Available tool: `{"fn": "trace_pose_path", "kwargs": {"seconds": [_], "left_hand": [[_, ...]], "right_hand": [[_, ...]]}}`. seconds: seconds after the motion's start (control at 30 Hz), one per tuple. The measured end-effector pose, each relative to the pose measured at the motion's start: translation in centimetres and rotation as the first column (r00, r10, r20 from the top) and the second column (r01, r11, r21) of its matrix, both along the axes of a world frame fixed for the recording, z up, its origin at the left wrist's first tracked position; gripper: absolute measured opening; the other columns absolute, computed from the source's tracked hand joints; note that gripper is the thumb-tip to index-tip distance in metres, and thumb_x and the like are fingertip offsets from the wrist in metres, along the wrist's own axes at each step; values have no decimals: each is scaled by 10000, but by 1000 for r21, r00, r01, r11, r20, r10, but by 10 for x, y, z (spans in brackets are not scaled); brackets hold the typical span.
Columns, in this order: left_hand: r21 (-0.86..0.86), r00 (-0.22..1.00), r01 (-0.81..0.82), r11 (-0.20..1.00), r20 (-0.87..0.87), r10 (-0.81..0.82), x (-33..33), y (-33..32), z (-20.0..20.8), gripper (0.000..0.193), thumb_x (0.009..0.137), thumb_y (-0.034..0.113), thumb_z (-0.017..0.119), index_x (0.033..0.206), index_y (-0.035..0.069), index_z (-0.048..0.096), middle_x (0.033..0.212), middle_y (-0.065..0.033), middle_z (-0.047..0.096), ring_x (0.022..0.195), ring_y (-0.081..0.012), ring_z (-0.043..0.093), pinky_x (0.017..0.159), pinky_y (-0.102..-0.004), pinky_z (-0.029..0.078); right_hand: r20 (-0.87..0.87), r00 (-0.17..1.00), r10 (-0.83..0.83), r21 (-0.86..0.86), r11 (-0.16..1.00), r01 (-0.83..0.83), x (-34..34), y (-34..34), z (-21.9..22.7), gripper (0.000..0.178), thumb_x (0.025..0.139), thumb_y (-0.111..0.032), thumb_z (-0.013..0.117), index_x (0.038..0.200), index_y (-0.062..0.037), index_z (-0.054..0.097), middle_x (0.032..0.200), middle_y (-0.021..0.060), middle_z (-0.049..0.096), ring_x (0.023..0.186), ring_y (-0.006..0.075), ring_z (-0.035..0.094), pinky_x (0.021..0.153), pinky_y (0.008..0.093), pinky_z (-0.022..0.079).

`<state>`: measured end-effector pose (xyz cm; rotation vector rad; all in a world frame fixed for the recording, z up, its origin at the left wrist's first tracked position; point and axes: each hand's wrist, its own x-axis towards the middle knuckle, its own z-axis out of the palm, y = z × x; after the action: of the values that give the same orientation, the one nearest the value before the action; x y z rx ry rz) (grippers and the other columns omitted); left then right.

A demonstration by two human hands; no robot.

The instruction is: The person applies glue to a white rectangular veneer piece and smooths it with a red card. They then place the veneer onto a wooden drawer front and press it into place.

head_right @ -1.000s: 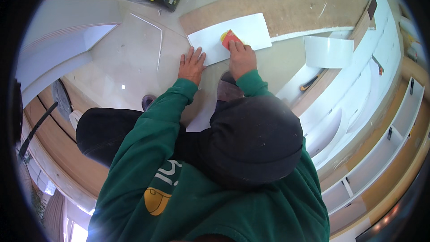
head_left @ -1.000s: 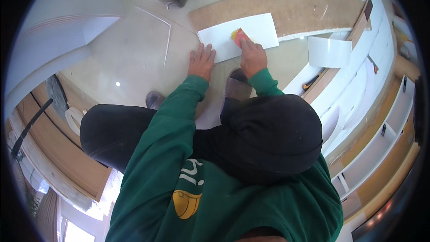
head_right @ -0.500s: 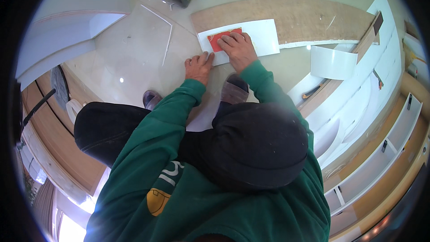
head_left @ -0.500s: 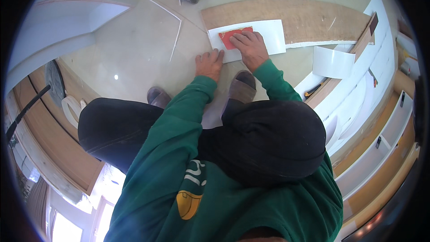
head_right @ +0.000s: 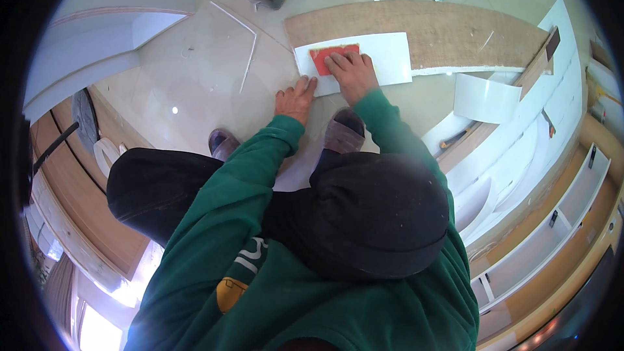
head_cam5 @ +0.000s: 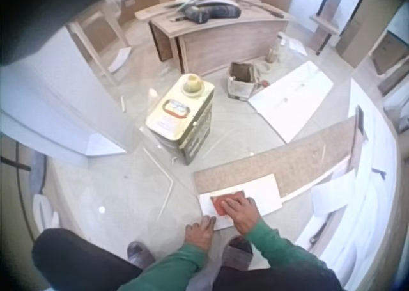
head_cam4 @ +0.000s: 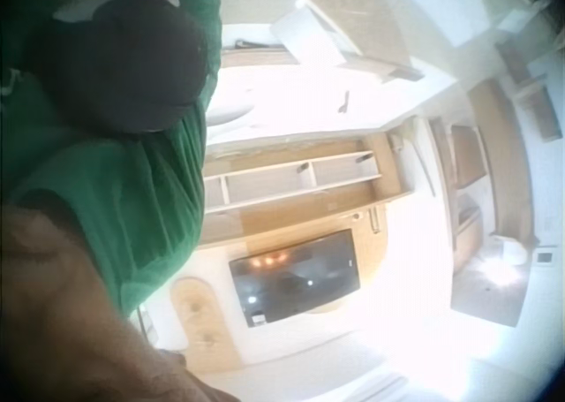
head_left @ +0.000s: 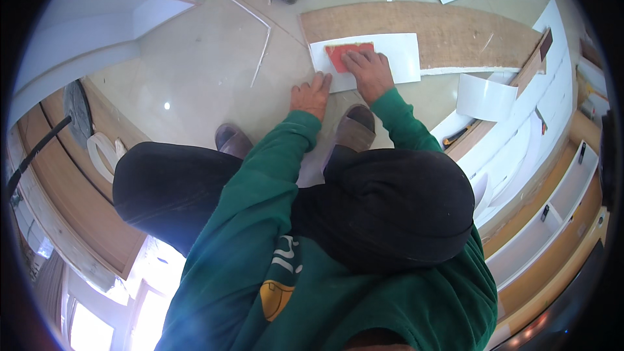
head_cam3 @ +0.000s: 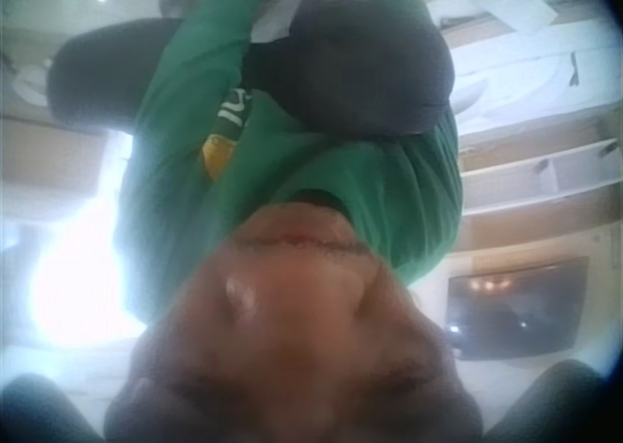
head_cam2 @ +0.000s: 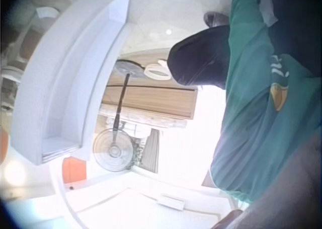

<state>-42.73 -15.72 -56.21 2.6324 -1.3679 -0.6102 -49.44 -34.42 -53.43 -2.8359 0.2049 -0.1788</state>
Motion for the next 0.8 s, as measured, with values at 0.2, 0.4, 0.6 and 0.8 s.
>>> {"fn": "trace_pose_path", "kwargs": {"seconds": [0.2, 0.4, 0.6, 0.8], "left_hand": [[8, 998, -41, 999, -51, 41, -4, 2, 1, 477, 892, 187, 533, 1366, 190, 478, 1354, -47, 477, 902, -270, 614, 797, -448, 507], [17, 992, -53, 998, -112, 54, -5, 0, 4, 508, 882, 133, 483, 1387, 189, 457, 1382, -48, 461, 891, -273, 615, 758, -408, 541], [-13, 990, -64, 998, -129, 61, -3, 2, 3, 492, 885, 118, 464, 1375, 161, 443, 1391, -47, 435, 872, -273, 612, 707, -430, 539], [6, 995, -53, 999, -84, 53, -7, -1, 4, 540, 865, 76, 473, 1394, 183, 449, 1399, -49, 444, 855, -284, 613, 721, -410, 556]], "right_hand": [[36, 999, -8, 10, 1000, 8, 2, 1, 15, 421, 779, -32, 557, 1193, -90, 612, 1197, 50, 608, 1087, 252, 534, 898, 419, 402], [24, 1000, -17, 3, 1000, 17, 3, 5, -5, 417, 782, -42, 558, 1192, -93, 611, 1179, 44, 620, 1093, 252, 536, 901, 423, 405], [-2, 985, -175, -26, 984, 175, 4, 1, 10, 390, 780, -67, 570, 1167, -90, 616, 1159, 45, 628, 1046, 260, 562, 832, 437, 431], [-229, 927, -295, -4, 953, 303, 10, 23, 16, 397, 763, -116, 595, 1157, -70, 612, 1042, 61, 628, 954, 259, 574, 803, 413, 450]]}}
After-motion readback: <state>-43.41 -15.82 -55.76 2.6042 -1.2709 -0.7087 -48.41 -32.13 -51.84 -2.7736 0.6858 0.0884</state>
